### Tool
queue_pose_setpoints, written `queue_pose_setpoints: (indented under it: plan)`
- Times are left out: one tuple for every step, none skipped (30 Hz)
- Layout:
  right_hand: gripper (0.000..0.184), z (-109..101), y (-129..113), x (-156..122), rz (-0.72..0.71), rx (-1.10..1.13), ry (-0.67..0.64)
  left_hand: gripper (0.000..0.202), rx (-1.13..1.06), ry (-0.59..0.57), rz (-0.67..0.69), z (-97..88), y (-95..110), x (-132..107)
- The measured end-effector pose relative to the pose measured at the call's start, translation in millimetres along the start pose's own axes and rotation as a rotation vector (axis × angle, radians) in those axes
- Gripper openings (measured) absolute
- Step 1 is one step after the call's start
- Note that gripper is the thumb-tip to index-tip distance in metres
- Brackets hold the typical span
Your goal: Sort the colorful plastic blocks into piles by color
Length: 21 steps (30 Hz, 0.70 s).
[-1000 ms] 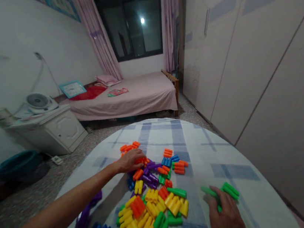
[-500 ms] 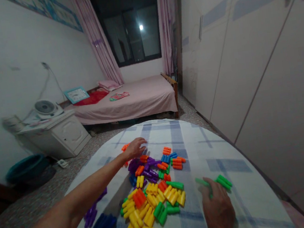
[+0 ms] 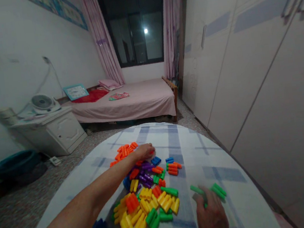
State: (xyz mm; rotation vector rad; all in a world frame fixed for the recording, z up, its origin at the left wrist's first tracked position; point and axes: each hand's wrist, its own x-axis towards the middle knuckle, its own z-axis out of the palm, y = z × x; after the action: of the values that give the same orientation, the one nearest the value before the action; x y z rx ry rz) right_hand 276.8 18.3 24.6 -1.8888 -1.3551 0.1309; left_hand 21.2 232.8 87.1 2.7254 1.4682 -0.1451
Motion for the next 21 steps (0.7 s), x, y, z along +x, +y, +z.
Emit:
queue_pose_setpoints:
  plan:
    - [0.036, -0.2, -1.1, 0.1, 0.002, 0.001, 0.000, 0.023, 0.007, -0.004, -0.044, -2.0, -13.0, -10.0]
    - [0.036, -0.3, -2.0, 0.2, 0.001, 0.001, 0.000, 0.023, 0.011, -0.005, -0.083, -4.2, -24.9, -20.6]
    - [0.036, -0.4, -2.5, 0.3, -0.001, -0.001, 0.000, 0.023, 0.011, -0.001, -0.113, -6.6, -35.0, -31.2]
    - [0.036, -0.4, -2.8, 0.4, -0.005, -0.004, 0.001, 0.023, 0.008, 0.008, -0.130, -9.1, -42.7, -41.3]
    - [0.036, -0.3, -2.8, 0.4, -0.010, -0.009, 0.004, 0.024, 0.002, 0.021, -0.134, -11.4, -47.9, -50.5]
    - [0.036, -0.1, -2.7, 0.4, -0.015, -0.013, 0.006, 0.025, -0.009, 0.034, -0.124, -13.5, -50.5, -58.4]
    - [0.036, 0.2, -2.4, 0.5, -0.019, -0.018, 0.008, 0.026, -0.024, 0.046, -0.105, -15.2, -51.0, -64.9]
    - [0.036, 0.6, -2.0, 0.6, -0.019, -0.023, 0.009, 0.026, -0.040, 0.053, -0.082, -16.3, -49.6, -69.8]
    - [0.036, 1.0, -1.6, 0.7, -0.018, -0.027, 0.007, 0.027, -0.057, 0.054, -0.061, -16.6, -46.8, -73.2]
    - [0.036, 1.3, -1.2, 0.9, -0.016, -0.031, 0.006, 0.029, -0.072, 0.049, -0.048, -16.0, -43.0, -75.1]
    - [0.037, 1.4, -0.8, 1.1, -0.015, -0.034, 0.004, 0.032, -0.085, 0.041, -0.043, -14.5, -38.8, -75.8]
    - [0.037, 1.4, -0.4, 1.2, -0.016, -0.035, 0.003, 0.034, -0.093, 0.031, -0.048, -12.3, -34.3, -75.5]
    - [0.037, 1.3, -0.2, 1.3, -0.018, -0.035, 0.001, 0.034, -0.099, 0.022, -0.060, -9.6, -29.9, -74.6]
    - [0.037, 0.9, -0.1, 1.4, -0.022, -0.032, -0.002, 0.033, -0.102, 0.016, -0.075, -6.8, -25.9, -73.4]
    - [0.037, 0.4, -0.2, 1.5, -0.024, -0.029, -0.005, 0.032, -0.105, 0.013, -0.090, -4.3, -22.5, -72.3]
    - [0.037, -0.1, -0.6, 1.6, -0.025, -0.024, -0.010, 0.031, -0.106, 0.014, -0.104, -2.6, -20.0, -71.5]
    - [0.037, -0.5, -1.0, 1.7, -0.026, -0.019, -0.015, 0.030, -0.107, 0.019, -0.118, -1.8, -18.7, -71.1]
    - [0.037, -0.9, -1.5, 1.9, -0.027, -0.013, -0.017, 0.029, -0.109, 0.028, -0.132, -2.3, -18.9, -71.4]
    - [0.036, -1.0, -2.0, 2.0, -0.027, -0.009, -0.016, 0.027, -0.111, 0.041, -0.151, -4.0, -20.9, -72.2]
    - [0.037, -1.0, -2.3, 2.2, -0.026, -0.008, -0.015, 0.023, -0.110, 0.058, -0.177, -6.7, -24.4, -73.7]
    - [0.037, -0.7, -2.4, 2.4, -0.024, -0.010, -0.015, 0.020, -0.108, 0.076, -0.210, -10.4, -29.4, -75.6]
